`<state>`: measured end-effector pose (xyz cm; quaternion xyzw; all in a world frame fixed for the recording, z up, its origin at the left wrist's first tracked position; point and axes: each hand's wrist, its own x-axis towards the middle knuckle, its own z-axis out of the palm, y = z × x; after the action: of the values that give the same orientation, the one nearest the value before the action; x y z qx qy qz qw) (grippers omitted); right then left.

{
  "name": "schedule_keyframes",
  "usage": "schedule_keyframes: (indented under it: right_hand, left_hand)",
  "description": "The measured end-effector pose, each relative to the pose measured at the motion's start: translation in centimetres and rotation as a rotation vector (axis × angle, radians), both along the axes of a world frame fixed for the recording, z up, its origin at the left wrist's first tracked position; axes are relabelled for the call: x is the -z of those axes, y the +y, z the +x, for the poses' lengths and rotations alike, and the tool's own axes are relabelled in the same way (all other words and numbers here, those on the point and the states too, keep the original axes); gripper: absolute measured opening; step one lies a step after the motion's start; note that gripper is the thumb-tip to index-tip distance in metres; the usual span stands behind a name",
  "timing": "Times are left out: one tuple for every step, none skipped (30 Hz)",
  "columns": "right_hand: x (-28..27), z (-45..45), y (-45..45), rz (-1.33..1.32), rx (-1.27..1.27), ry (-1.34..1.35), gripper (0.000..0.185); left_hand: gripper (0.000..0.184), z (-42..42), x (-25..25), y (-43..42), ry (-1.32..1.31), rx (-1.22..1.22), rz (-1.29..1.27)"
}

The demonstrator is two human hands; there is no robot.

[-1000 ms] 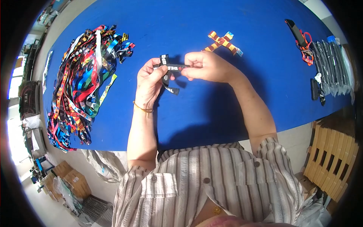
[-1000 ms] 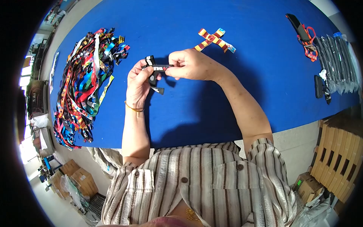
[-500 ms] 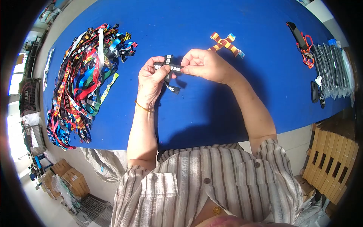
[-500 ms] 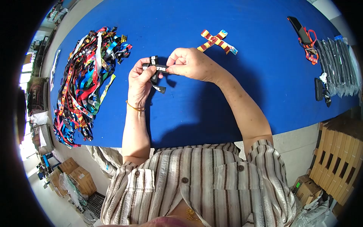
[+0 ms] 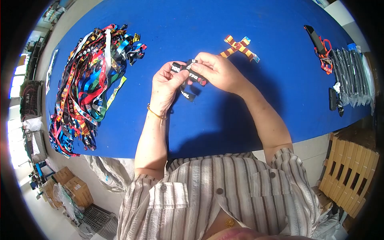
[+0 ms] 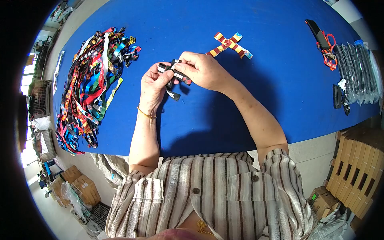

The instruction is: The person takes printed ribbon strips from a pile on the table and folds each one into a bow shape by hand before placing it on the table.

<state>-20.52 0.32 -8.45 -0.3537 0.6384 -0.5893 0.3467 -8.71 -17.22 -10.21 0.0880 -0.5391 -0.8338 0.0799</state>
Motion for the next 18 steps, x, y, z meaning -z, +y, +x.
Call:
schedule_keyframes:
  right_hand:
    - [-0.1,0.1,0.0,0.013,0.016,0.029,0.016]
    - [-0.1,0.2,-0.1,0.025,0.031,0.057,0.016]
    - [0.0,0.3,-0.3,-0.028,0.053,0.039,0.017]
    - [0.4,0.5,-0.6,-0.082,0.075,0.020,0.019]
    - [0.6,0.6,-0.7,-0.135,0.097,0.001,0.021]
    - [0.5,0.6,-0.6,-0.120,0.098,-0.007,0.021]
    - [0.3,0.6,-0.6,-0.105,0.099,-0.014,0.020]
    - [0.1,0.6,-0.6,-0.090,0.100,-0.021,0.020]
    - [0.0,0.6,-0.6,-0.115,0.104,-0.042,0.019]
    - [0.0,0.7,-0.6,-0.140,0.109,-0.063,0.018]
    - [0.0,0.7,-0.6,-0.164,0.114,-0.084,0.017]
    - [0.0,0.7,-0.5,-0.166,0.103,-0.091,0.017]
    - [0.0,0.6,-0.5,-0.168,0.091,-0.098,0.016]
    - [0.1,0.6,-0.6,-0.170,0.078,-0.105,0.016]
    - [0.1,0.6,-0.6,-0.158,0.077,-0.112,0.016]
    - [0.1,0.6,-0.5,-0.146,0.077,-0.119,0.016]
    - [0.2,0.7,-0.5,-0.134,0.080,-0.126,0.016]
    - [0.4,0.6,-0.4,-0.145,0.077,-0.146,0.016]
  left_hand:
    - [0.020,-0.1,0.0,-0.1,0.010,0.006,0.042]
    - [0.021,-0.1,0.0,-0.1,0.020,0.012,0.084]
    - [0.022,-0.1,0.0,0.0,0.011,0.001,0.101]
    - [0.024,-0.1,0.0,0.1,0.003,-0.010,0.118]
    - [0.026,0.0,-0.1,0.2,-0.006,-0.020,0.134]
    - [0.028,0.0,0.0,0.5,-0.015,-0.030,0.152]
    - [0.029,-0.1,-0.3,0.9,-0.015,-0.044,0.157]
    - [0.028,-0.1,-0.2,0.8,-0.008,-0.022,0.139]
    - [0.028,-0.1,0.1,0.7,-0.001,0.001,0.121]
    - [0.028,-0.1,0.4,0.6,0.006,0.024,0.102]
    - [0.028,-0.1,0.7,0.5,0.001,0.036,0.083]
    - [0.028,-0.2,0.8,0.4,-0.003,0.049,0.063]
    - [0.028,-0.2,0.9,0.3,-0.006,0.060,0.044]
    - [0.026,-0.2,0.8,0.4,-0.019,0.041,0.073]
    - [0.025,-0.1,0.5,0.7,-0.032,0.024,0.102]
    - [0.024,-0.1,0.4,0.8,-0.045,0.007,0.132]
    - [0.022,-0.2,0.4,0.9,-0.040,0.006,0.106]
    - [0.021,-0.2,0.4,1.1,-0.034,0.005,0.080]
